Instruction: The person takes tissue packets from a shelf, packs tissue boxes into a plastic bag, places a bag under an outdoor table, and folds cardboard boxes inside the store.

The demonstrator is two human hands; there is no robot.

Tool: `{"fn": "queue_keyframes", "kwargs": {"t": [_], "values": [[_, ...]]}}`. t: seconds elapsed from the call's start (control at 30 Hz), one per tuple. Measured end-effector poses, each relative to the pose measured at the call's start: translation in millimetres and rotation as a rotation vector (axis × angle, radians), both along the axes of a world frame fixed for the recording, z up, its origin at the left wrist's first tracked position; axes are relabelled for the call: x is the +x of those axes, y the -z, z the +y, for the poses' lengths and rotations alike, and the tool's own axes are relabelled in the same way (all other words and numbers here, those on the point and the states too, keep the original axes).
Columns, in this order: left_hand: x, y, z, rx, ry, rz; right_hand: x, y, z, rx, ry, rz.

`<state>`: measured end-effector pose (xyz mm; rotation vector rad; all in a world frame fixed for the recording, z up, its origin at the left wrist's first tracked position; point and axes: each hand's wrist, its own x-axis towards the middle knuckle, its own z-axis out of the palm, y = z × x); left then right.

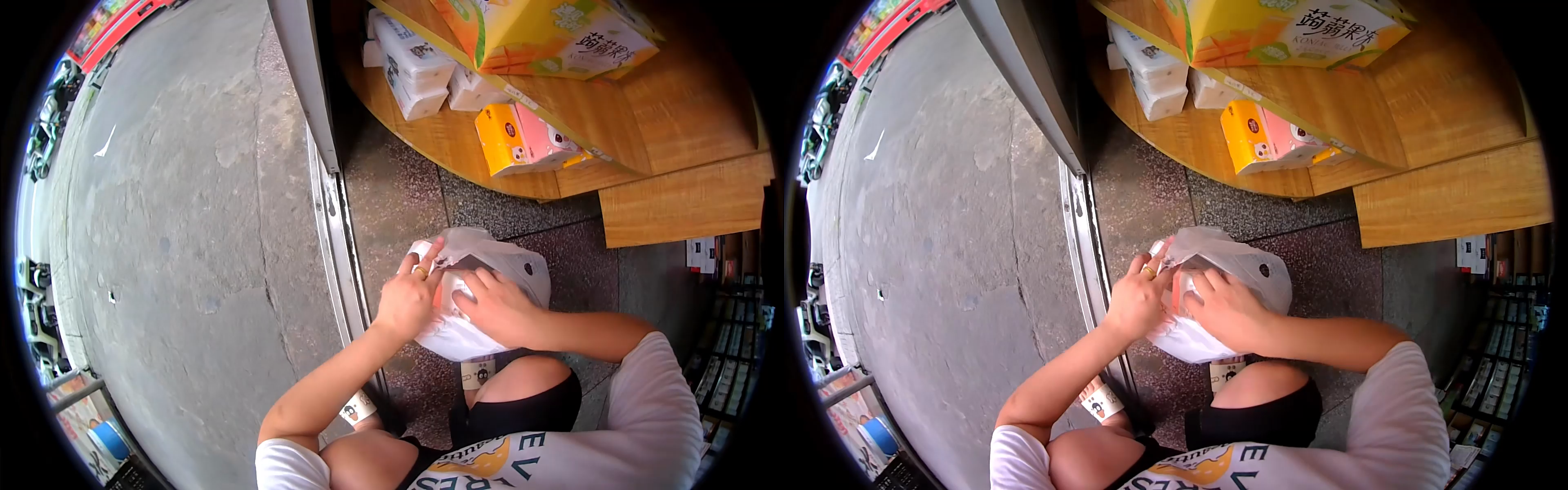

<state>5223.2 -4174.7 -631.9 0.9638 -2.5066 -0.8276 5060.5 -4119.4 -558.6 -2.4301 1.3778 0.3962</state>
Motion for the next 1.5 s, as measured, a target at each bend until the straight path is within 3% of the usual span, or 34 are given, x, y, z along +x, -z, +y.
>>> {"fn": "queue_keyframes", "kwargs": {"t": [0.17, 0.23, 0.33, 0.4, 0.43, 0.47, 0.57, 0.6, 0.63, 0.73, 0.8, 0.97, 1.17, 1.23, 1.27, 1.3, 1.37, 1.43, 1.5], "values": [[12, 22, -10, 0.060, -0.003, 0.008, -4, -63, -11, -0.062, 0.041, -0.241], [12, 20, -18, 0.117, -0.030, 0.085, -13, -66, -12, -0.125, 0.232, -0.472], [14, -3, -36, 0.696, -0.016, 0.112, -42, -61, -26, -0.104, 0.438, -0.677], [16, -3, -45, 0.791, 0.042, 0.128, -57, -44, -26, -0.104, 0.452, -0.722], [19, -3, -48, 0.889, 0.104, 0.145, -59, -37, -25, -0.114, 0.558, -0.880], [20, 2, -50, 1.136, 0.163, 0.277, -59, -34, -23, -0.122, 0.666, -1.039], [23, -14, -50, 1.292, 0.225, 0.487, -62, -46, -26, -0.189, 0.512, -1.009], [25, -8, -51, 1.377, 0.252, 0.510, -60, -39, -26, -0.171, 0.567, -1.186], [26, -11, -50, 1.383, 0.253, 0.506, -63, -34, -28, -0.168, 0.574, -1.186], [29, -15, -45, 1.197, 0.246, 0.389, -76, -17, -40, 0.321, 1.086, -1.531], [29, 4, -41, 1.068, 0.216, 0.464, -85, 9, -40, 0.491, 1.196, -1.703], [30, -1, -40, 1.097, 0.049, 0.357, -71, 22, -41, 0.691, 1.323, -2.069], [17, -3, -35, 1.287, -0.120, 0.543, -70, 42, -37, 0.850, 1.425, -2.037], [20, -5, -32, 1.306, -0.135, 0.461, -64, 42, -36, 0.660, 1.391, -1.908], [24, 4, -33, 1.371, -0.049, 0.480, -60, 39, -35, 0.438, 1.322, -1.851], [28, 9, -34, 1.434, 0.037, 0.501, -60, 33, -35, 0.439, 1.321, -1.852], [31, 1, -36, 1.517, 0.117, 0.444, -60, 7, -36, -0.469, 0.593, -1.251], [33, 1, -34, 1.657, 0.189, 0.626, -55, -23, -32, -0.640, 0.301, -0.825], [23, -6, -22, 1.668, -0.084, 0.781, -46, -26, -28, -0.658, 0.030, -0.693]]}}
